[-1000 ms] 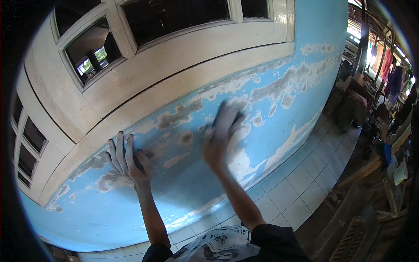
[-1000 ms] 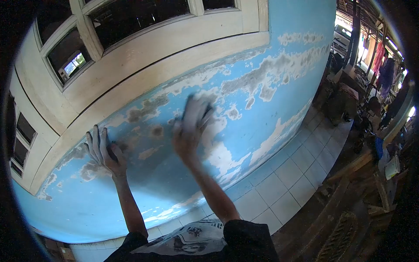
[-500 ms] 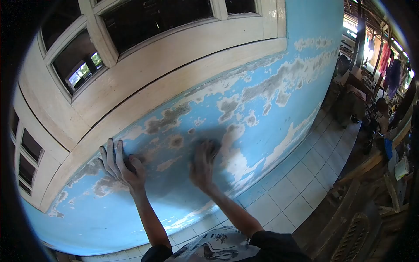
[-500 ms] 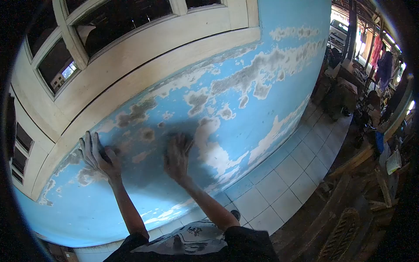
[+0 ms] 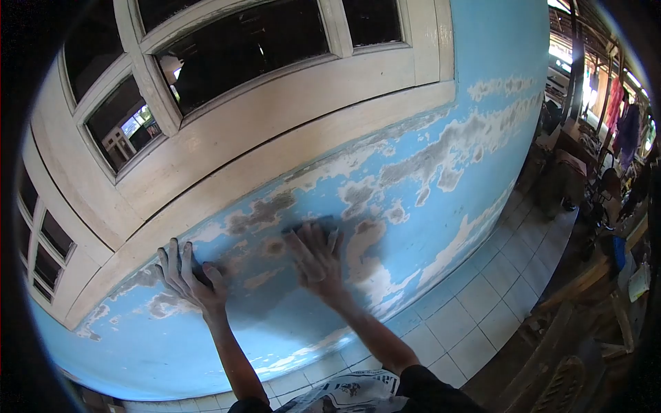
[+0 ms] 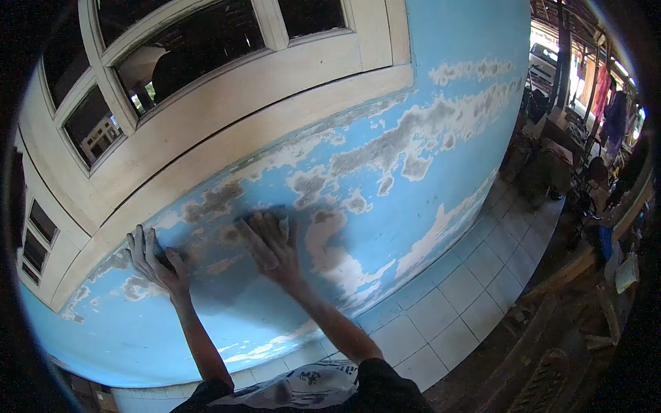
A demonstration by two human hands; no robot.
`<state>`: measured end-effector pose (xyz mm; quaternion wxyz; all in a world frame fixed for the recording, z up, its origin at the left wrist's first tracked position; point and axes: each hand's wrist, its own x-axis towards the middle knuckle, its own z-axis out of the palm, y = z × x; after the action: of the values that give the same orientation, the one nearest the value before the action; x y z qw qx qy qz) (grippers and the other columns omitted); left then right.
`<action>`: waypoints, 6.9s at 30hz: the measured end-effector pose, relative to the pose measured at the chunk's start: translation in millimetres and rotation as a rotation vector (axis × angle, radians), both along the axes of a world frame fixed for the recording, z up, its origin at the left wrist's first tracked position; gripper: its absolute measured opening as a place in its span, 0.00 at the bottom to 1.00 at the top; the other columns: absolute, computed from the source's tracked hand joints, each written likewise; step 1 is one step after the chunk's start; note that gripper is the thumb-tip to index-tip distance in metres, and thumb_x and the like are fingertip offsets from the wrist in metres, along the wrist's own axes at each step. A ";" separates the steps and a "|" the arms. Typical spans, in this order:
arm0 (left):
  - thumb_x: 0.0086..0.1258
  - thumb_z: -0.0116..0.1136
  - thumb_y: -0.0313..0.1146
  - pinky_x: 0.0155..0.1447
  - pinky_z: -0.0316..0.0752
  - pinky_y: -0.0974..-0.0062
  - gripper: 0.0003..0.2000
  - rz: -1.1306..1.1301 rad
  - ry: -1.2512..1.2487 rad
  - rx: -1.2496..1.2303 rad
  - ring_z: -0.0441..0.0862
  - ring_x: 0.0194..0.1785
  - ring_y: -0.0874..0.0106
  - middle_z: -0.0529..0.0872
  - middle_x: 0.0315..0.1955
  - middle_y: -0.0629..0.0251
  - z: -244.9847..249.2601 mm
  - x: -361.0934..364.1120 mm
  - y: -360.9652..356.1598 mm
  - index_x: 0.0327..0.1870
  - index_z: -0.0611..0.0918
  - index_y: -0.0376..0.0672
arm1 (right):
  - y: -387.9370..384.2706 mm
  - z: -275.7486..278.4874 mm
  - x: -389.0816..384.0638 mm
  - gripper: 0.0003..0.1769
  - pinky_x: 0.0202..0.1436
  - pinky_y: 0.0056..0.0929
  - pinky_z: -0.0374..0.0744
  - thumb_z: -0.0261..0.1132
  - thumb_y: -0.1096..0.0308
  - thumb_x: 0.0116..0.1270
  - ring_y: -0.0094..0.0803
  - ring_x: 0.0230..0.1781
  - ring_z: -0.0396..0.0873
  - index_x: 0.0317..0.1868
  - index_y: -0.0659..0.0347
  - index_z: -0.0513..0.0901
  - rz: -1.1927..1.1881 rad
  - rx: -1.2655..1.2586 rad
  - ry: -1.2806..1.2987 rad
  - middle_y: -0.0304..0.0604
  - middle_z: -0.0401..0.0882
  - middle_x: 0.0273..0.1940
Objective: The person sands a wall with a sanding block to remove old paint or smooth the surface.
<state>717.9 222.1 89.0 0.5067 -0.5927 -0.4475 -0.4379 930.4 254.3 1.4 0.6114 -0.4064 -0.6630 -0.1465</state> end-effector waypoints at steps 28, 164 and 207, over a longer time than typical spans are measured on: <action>0.74 0.41 0.44 0.73 0.49 0.50 0.19 -0.074 -0.100 -0.037 0.66 0.68 0.57 0.76 0.62 0.65 1.4 5.6 -2.8 0.61 0.78 0.54 | -19.9 40.8 -3.6 0.24 0.76 0.52 0.49 0.47 0.69 0.73 0.47 0.73 0.57 0.66 0.74 0.64 -0.178 -0.125 0.076 0.56 0.67 0.66; 0.66 0.51 0.31 0.73 0.54 0.51 0.20 -0.186 0.262 -0.222 0.63 0.71 0.60 0.69 0.68 0.66 69.4 274.8 74.9 0.60 0.75 0.49 | 106.1 44.1 288.7 0.29 0.72 0.65 0.43 0.55 0.63 0.68 0.55 0.70 0.59 0.68 0.62 0.66 0.049 0.205 -0.184 0.54 0.65 0.68; 0.69 0.51 0.52 0.78 0.54 0.65 0.19 -0.020 0.408 -0.018 0.63 0.71 0.77 0.67 0.68 0.80 90.1 198.0 72.3 0.59 0.73 0.62 | 38.1 3.0 127.5 0.29 0.78 0.50 0.44 0.64 0.70 0.62 0.29 0.66 0.70 0.64 0.41 0.74 0.178 0.295 -0.603 0.33 0.75 0.62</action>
<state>915.9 294.4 179.1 0.5771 -0.6782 -0.3334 -0.3097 1057.9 292.4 4.4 0.4505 -0.1927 -0.8183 -0.3006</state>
